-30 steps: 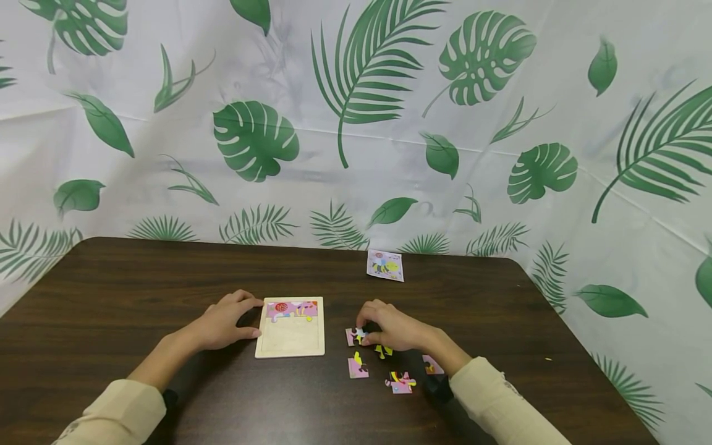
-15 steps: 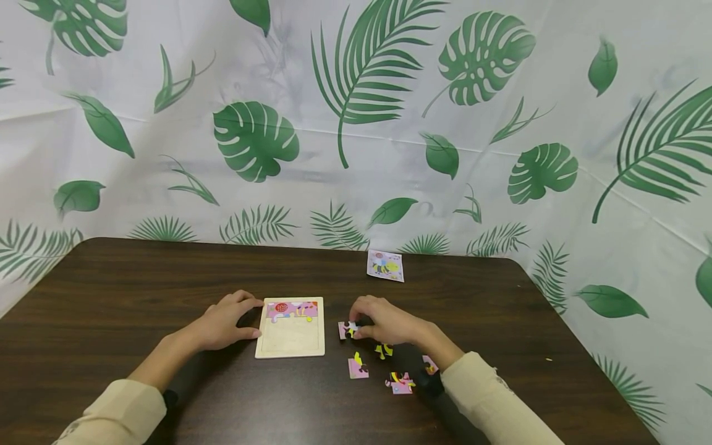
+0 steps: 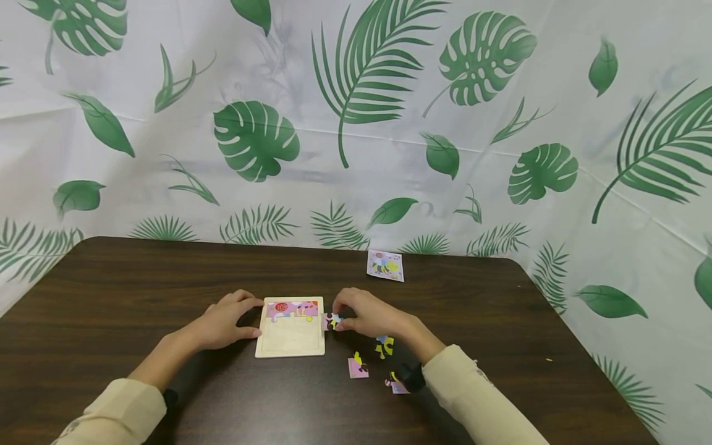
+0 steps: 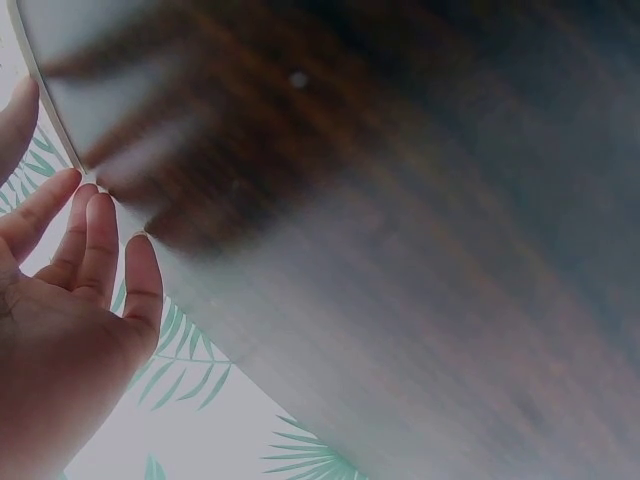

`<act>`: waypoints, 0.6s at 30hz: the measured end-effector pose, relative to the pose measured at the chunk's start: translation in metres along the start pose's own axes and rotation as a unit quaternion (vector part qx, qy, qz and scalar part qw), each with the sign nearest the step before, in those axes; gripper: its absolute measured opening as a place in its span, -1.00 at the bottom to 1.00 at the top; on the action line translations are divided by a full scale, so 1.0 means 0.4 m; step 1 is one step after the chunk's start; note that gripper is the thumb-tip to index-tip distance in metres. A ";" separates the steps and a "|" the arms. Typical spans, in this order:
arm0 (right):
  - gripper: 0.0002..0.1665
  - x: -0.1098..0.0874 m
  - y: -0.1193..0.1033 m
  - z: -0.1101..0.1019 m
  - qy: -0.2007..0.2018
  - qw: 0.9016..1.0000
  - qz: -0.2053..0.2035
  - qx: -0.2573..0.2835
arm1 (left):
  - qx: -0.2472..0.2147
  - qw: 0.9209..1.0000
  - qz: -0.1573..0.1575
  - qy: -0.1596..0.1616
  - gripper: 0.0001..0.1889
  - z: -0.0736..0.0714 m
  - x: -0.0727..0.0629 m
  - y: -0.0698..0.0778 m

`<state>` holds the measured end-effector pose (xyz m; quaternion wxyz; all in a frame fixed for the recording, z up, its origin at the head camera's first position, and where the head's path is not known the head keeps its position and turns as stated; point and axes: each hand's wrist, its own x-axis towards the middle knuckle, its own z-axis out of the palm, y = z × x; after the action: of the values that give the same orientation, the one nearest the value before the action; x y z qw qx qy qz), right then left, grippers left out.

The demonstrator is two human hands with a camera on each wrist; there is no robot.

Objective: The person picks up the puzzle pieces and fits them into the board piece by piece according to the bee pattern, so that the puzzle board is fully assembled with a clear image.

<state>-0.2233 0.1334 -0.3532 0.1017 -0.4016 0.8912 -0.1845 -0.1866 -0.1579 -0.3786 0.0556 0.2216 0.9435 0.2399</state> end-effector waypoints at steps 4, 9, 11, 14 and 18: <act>-0.77 0.019 -0.015 0.005 0.006 1.000 -0.003 0.008 | 0.001 1.000 0.001 0.001 -0.41 0.000 0.000 -0.002; -0.77 0.044 -0.033 0.013 0.015 1.000 -0.005 0.014 | 0.001 1.000 -0.001 0.000 -0.40 0.002 0.000 -0.003; -0.77 0.054 -0.040 0.018 0.016 1.000 -0.002 0.012 | 0.001 1.000 -0.001 -0.001 -0.40 0.002 0.000 -0.004; -0.76 0.067 -0.048 0.026 0.017 1.000 0.001 0.014 | 0.000 1.000 -0.001 -0.002 -0.41 0.002 0.000 -0.003; -0.77 0.081 -0.058 0.034 0.023 1.000 -0.001 0.014 | 0.001 1.000 -0.001 -0.002 -0.41 0.001 0.001 -0.003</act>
<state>-0.2247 0.0915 -0.3571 0.0866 -0.3968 0.8903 -0.2059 -0.1872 -0.1584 -0.3796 0.0577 0.2215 0.9437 0.2389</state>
